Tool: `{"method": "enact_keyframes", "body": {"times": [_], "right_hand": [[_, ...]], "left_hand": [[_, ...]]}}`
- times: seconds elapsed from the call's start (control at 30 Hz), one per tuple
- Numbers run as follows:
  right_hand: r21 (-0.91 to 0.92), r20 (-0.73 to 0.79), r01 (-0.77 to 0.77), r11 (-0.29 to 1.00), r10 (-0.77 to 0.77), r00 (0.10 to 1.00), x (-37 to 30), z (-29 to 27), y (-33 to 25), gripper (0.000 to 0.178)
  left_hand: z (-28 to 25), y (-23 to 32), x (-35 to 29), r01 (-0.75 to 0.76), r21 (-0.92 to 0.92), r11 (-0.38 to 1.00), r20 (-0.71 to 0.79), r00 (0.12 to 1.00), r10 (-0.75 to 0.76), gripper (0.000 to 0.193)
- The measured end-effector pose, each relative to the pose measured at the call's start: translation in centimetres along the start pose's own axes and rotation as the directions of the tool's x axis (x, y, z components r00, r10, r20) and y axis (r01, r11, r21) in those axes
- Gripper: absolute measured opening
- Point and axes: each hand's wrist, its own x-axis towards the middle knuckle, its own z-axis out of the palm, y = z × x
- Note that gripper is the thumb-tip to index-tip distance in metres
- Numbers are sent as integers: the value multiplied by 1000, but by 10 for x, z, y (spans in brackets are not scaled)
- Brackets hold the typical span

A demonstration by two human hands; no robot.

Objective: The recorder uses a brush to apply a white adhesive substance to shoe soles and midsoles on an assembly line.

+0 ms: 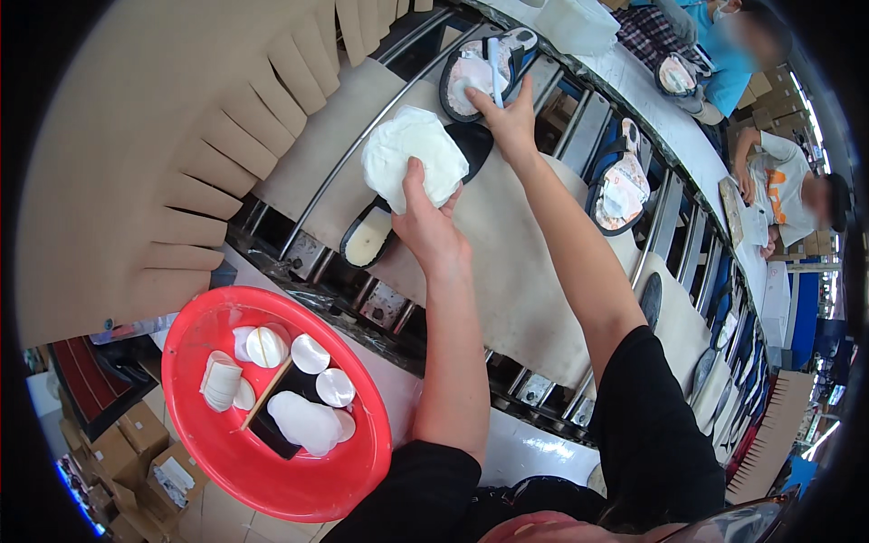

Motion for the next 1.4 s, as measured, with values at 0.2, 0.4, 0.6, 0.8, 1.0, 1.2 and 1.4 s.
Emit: {"method": "enact_keyframes", "body": {"times": [0.2,0.4,0.6,0.8,1.0,1.2,1.4], "right_hand": [[-142,-31,-9,990,4,999,-17,6,-21,118],[-195,-170,-105,975,72,983,-16,6,-44,125],[-284,-254,-209,936,137,957,-12,18,-53,122],[-167,-209,-165,972,129,969,-9,8,-43,113],[-152,-355,-172,973,108,929,-23,-29,-42,101],[-234,-39,76,969,-87,995,-119,-176,-142,77],[-280,173,27,960,23,985,-300,-384,-235,32]], "left_hand": [[-2,4,1,-20,7,1000,-22,1000,20,53],[-3,0,4,-29,-9,1000,1,1000,29,52],[-3,-1,7,-23,-18,1000,2,1000,23,51],[-1,4,3,-29,-10,1000,-11,1000,29,50],[-7,-4,8,-54,11,998,40,998,54,49],[-5,-20,12,-233,106,967,155,964,215,39],[41,14,-95,-492,-75,867,547,707,449,27]]}}
